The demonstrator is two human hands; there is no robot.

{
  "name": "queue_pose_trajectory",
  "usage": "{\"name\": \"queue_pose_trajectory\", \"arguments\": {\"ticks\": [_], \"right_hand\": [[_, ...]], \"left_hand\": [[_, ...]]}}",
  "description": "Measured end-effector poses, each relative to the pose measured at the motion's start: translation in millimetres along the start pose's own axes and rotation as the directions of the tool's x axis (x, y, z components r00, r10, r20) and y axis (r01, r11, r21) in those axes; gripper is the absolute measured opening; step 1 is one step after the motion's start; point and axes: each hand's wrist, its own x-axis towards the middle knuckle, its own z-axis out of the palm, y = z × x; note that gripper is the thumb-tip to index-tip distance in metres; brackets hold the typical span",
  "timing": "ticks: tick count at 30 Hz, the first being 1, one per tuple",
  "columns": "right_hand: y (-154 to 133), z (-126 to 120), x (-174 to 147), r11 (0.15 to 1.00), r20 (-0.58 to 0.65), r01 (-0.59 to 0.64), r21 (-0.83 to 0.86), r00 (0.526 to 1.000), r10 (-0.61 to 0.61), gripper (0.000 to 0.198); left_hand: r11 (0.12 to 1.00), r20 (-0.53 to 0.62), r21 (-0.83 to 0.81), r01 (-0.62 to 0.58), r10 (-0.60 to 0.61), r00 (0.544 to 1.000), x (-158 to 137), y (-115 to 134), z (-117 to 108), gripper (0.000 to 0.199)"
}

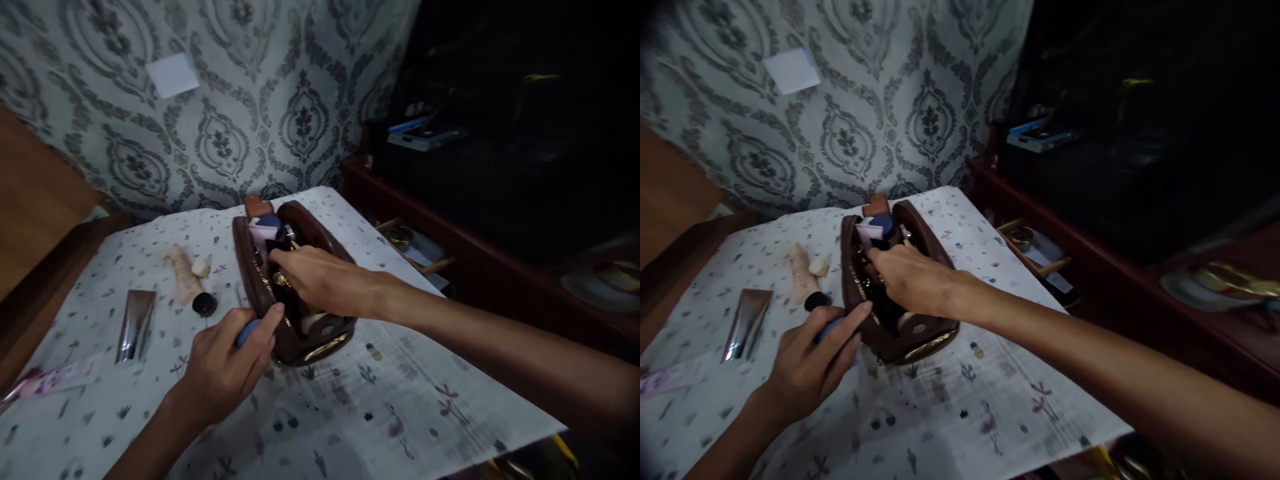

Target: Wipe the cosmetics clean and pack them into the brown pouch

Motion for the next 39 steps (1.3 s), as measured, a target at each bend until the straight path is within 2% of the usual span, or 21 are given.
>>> {"name": "queue_pose_trajectory", "arguments": {"ticks": [3, 6, 8, 11, 14, 17, 19, 22, 24, 26, 29, 32, 35, 39], "right_hand": [[-2, -2, -7, 1.000, -0.021, -0.016, 0.014, 1.000, 0.016, 0.019], [-8, -5, -18, 1.000, -0.130, 0.003, 0.024, 0.992, 0.000, 0.019], [-15, -5, -27, 0.997, -0.267, 0.057, 0.055, 0.963, -0.040, 0.018], [-31, 1, -41, 0.980, -0.443, 0.170, 0.102, 0.890, -0.108, 0.023], [-50, 18, -51, 0.932, -0.506, 0.342, 0.122, 0.829, -0.238, 0.023], [-70, 46, -54, 0.871, -0.440, 0.480, 0.109, 0.809, -0.390, 0.026], [-80, 69, -51, 0.855, -0.384, 0.506, 0.113, 0.816, -0.432, 0.030], [-89, 100, -38, 0.880, -0.293, 0.432, 0.197, 0.883, -0.368, 0.023], [-91, 117, -25, 0.888, -0.251, 0.330, 0.321, 0.934, -0.256, 0.013], [-91, 130, -11, 0.858, -0.220, 0.216, 0.466, 0.968, -0.125, 0.008], [-88, 147, 10, 0.757, -0.197, 0.111, 0.644, 0.980, 0.024, 0.007], [-82, 165, 22, 0.677, -0.194, 0.067, 0.733, 0.974, 0.114, 0.012], [-76, 181, 24, 0.651, -0.185, 0.045, 0.758, 0.971, 0.149, 0.016], [-71, 193, 21, 0.670, -0.158, 0.032, 0.741, 0.979, 0.128, 0.024]], "left_hand": [[0.996, -0.062, -0.079, 0.032, -0.037, 0.997, -8, -1, 0, 0.055], [0.990, -0.101, -0.085, 0.114, -0.123, 0.987, -26, -4, 2, 0.053], [0.985, -0.075, -0.020, 0.169, -0.170, 0.982, -43, -10, 6, 0.044], [0.969, 0.015, 0.073, 0.235, -0.236, 0.972, -69, -26, 13, 0.029], [0.921, 0.086, 0.113, 0.373, -0.383, 0.920, -85, -48, 19, 0.022], [0.839, 0.122, 0.123, 0.530, -0.543, 0.831, -91, -70, 25, 0.023], [0.801, 0.136, 0.115, 0.588, -0.599, 0.789, -92, -81, 31, 0.025], [0.792, 0.197, 0.123, 0.598, -0.610, 0.768, -94, -89, 44, 0.031], [0.791, 0.270, 0.149, 0.593, -0.609, 0.746, -98, -90, 52, 0.033], [0.787, 0.315, 0.168, 0.594, -0.614, 0.724, -100, -90, 55, 0.031], [0.778, 0.328, 0.184, 0.601, -0.625, 0.708, -100, -88, 51, 0.027], [0.768, 0.388, 0.227, 0.599, -0.636, 0.667, -94, -84, 42, 0.030], [0.755, 0.437, 0.268, 0.599, -0.649, 0.623, -87, -81, 37, 0.039], [0.743, 0.462, 0.295, 0.601, -0.662, 0.590, -81, -79, 34, 0.049]]}}
